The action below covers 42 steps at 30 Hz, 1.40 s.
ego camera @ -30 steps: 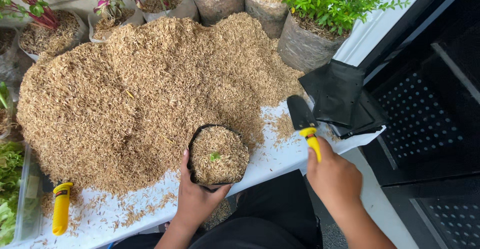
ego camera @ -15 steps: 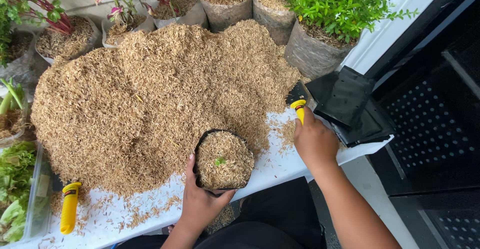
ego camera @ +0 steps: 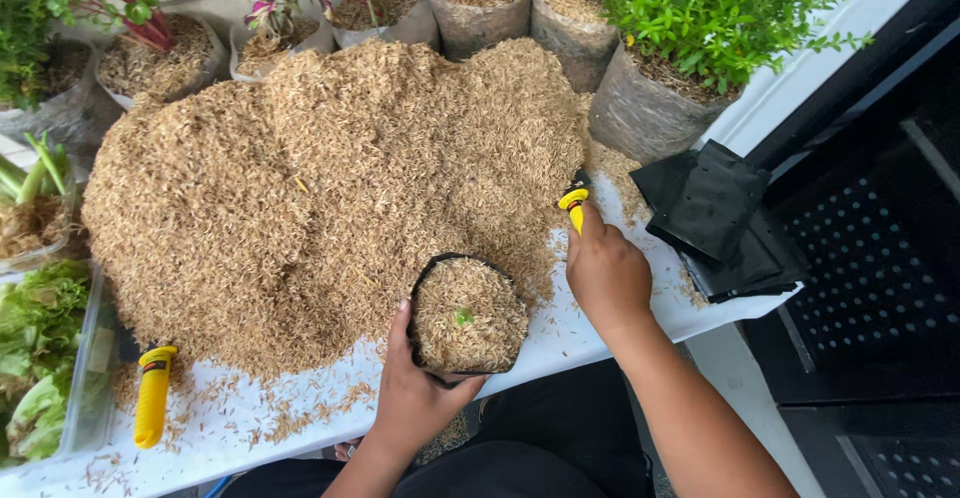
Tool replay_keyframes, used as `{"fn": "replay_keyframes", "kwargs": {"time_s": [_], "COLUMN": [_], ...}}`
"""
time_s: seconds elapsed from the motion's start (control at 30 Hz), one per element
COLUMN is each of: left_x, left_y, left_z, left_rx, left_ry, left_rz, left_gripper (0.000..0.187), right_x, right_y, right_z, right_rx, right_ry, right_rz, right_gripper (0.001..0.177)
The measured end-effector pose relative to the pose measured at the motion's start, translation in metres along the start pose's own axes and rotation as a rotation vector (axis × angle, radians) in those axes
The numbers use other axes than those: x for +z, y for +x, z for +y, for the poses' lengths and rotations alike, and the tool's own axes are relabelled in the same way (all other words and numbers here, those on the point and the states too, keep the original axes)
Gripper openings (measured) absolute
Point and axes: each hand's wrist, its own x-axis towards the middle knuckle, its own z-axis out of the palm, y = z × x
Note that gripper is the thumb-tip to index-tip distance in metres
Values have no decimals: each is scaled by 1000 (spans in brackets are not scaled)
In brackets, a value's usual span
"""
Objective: The person fills a small black plastic pot with rice hulls using a yellow-handled trowel and plants a small green seedling into the pot by hand.
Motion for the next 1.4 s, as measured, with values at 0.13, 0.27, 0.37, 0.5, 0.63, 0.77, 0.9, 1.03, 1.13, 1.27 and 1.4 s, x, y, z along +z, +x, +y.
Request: {"fn": "replay_keyframes", "kwargs": {"time_s": [0.13,0.27,0.37,0.5,0.63,0.77,0.9,1.03,1.13,1.27,1.4], "left_x": [-5,-8,-11,-14,-15,-16,-18,-20,-25,-30,-32], "left_y": [3,5,6,9,10,9,12,12,15,16,17], "left_z": [8,11,14,15,15,15,14,15,19,21,21], "left_rx": [68,83,86,131,145,196,218,201,241,233,269], "left_ry": [15,2,-19,-52,-76,-73,-85,-71,-109,-114,-128], "left_rz": [27,41,36,36,49,70,70,75,81,51,68], "left_gripper": [152,148,146,146,144,143,142,142,139,139,138], "right_x": [-4,-19,-31,-49,-71,-90,-108,-121,-131,-150,-162], "right_y": [7,14,19,29,47,68,86,97,103,114,126], "right_z": [-4,-11,-19,-34,-51,-63,-72,-82,-90,-101,-110], "right_rx": [-21,-38,-53,-72,-135,-167,-191,-236,-243,-249,-292], "right_ry": [48,85,108,172,187,159,138,152,165,124,134], "right_rz": [5,-14,-12,-15,-16,-31,-40,-7,-12,-60,-37], "right_gripper": [53,51,49,47,43,39,38,38,38,38,35]}}
